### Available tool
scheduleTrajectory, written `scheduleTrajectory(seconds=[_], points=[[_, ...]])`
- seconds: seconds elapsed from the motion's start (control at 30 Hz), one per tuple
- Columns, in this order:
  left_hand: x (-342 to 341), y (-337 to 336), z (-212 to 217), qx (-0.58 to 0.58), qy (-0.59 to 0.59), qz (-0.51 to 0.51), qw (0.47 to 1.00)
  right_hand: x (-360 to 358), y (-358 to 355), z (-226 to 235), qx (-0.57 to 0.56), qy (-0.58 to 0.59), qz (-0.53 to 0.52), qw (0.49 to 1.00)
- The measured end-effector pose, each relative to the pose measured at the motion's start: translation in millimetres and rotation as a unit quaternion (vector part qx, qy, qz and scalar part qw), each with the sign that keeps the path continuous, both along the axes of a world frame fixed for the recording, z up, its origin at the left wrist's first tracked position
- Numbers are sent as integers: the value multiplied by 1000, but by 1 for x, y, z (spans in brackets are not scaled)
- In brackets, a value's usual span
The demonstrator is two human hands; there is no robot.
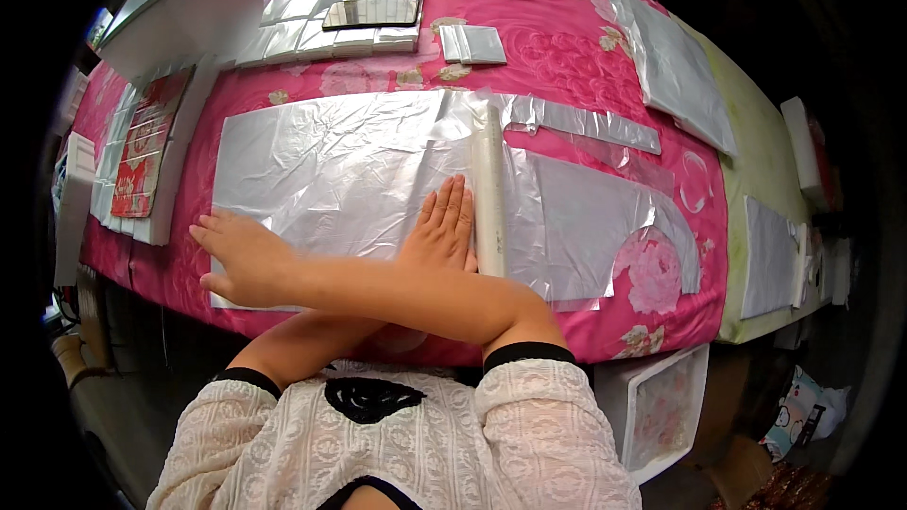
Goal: The person wraps small rectangular items in clear plastic film on a pink floral tablecloth. They unroll the film, place an item on it, fold the film around the item, and set the wrapped item aside. This process is repeated multiple times.
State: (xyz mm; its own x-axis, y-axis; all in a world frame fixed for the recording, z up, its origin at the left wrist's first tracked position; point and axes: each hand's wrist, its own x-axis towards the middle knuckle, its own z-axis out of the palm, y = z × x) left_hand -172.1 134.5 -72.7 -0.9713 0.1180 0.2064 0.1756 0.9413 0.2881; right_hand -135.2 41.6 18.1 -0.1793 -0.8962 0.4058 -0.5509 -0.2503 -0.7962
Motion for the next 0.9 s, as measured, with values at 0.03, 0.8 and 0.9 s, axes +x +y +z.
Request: scheduleTrajectory(seconds=[0.03,0.8,0.9], points=[[-1,-1,-3,27,20,-10,999,-20,27,1,-8,28,-16,999],[164,-160,68,403,32,64,912,-42,99,-20,125,61,116,983],[199,-169,65,434,22,107,894,-15,66,15,102,-49,242,964]])
